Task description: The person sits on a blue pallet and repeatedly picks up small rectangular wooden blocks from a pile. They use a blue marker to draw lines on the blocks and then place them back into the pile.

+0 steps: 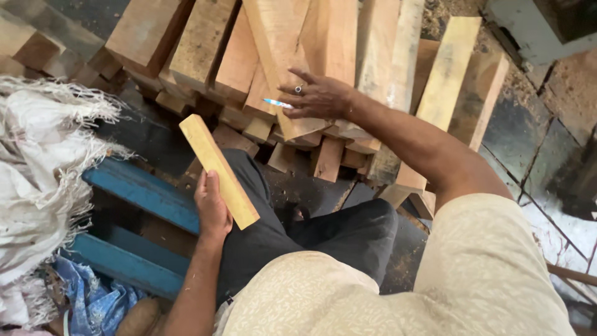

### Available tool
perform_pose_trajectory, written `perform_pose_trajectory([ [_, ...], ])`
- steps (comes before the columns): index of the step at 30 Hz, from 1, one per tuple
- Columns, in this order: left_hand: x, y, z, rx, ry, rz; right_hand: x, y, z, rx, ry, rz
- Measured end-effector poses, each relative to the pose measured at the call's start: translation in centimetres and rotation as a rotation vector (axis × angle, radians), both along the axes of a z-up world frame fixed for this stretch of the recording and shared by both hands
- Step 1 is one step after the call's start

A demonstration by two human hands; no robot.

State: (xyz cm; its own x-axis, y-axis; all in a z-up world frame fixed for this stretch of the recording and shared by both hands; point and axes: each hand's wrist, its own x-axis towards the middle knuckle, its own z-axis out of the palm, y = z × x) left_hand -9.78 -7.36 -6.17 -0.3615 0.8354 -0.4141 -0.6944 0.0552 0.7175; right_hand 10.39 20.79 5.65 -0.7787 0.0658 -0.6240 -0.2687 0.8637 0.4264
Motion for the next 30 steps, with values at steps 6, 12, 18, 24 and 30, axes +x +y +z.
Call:
perform_pose_trajectory([
  [6, -0.2, -0.8, 0.3, -0.047, 0.08, -0.01, 0.0, -7.9, 2.2, -0.397, 0.789, -0.545],
  [12, 0.0, -1.2, -0.5, 0.121, 0.212, -0.031, 7.2, -11.4, 4.2, -0.694, 1.362, -1.191],
  [18, 0.9, 0.1, 1.9, 0.145, 0.073, -0.034, 9.5, -14.2, 2.0, -0.9, 2.027, -1.26],
  [24, 2.7, 0.6, 3.9, 0.186, 0.33, -0.136, 6.1, -19.0, -7.1, -0.67, 1.972, -1.251],
  [30, 6.0, 1.8, 4.5, 0.21, 0.186, -0.295, 5.9, -22.7, -14.2, -0.785, 2.086, -1.519],
])
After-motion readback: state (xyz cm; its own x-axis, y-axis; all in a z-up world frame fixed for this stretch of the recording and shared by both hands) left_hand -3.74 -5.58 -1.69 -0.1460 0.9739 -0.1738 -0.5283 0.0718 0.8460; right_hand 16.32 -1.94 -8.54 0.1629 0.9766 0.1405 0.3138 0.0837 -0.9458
